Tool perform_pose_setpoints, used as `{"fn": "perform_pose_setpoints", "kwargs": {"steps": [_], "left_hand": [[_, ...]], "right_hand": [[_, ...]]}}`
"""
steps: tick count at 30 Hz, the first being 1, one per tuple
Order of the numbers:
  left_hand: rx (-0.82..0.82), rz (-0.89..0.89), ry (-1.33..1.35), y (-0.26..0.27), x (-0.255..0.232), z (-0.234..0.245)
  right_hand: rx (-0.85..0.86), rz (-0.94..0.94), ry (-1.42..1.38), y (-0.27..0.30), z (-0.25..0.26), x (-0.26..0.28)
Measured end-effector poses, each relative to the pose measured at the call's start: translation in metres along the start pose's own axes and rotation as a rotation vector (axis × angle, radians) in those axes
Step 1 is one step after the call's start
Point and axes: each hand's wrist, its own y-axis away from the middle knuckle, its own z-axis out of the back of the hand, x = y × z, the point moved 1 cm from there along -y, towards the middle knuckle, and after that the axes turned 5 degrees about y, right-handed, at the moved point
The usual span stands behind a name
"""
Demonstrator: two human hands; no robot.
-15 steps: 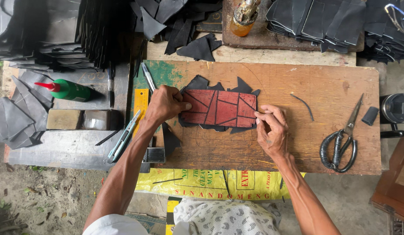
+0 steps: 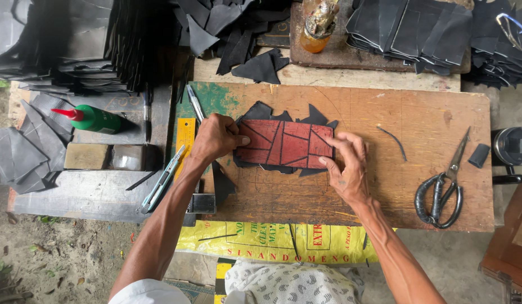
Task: The person aligns two black material pieces on a wooden workbench, then uses a red patterned template to trace a shape onto the material with a white marker. The person handles the template and marker with both hands while keeping the material steady.
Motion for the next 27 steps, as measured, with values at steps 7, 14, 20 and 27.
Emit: {"fn": "perform_pose_setpoints", "kwargs": {"steps": [7,14,20,27], "left_hand": [[-0.025,-0.071,-0.027,0.002,-0.003,0.002],[-0.050,-0.036,-0.142,0.020,-0.013,0.009],[-0.374,-0.346,-0.002,0.035,-0.006,0.037],[-0.242,-0.118,-0.184,0.043,0.003,0.018]], "right_hand": [[0.127,0.251,0.261,-0.002,-0.021,0.005],[0.218,0.251,0.033,-0.027,-0.051,0.028],[0.254,0.369,0.176,-0.040,-0.041,0.044],[0.225,0.370,0.104,-0.047,-0.044,0.048]]}}
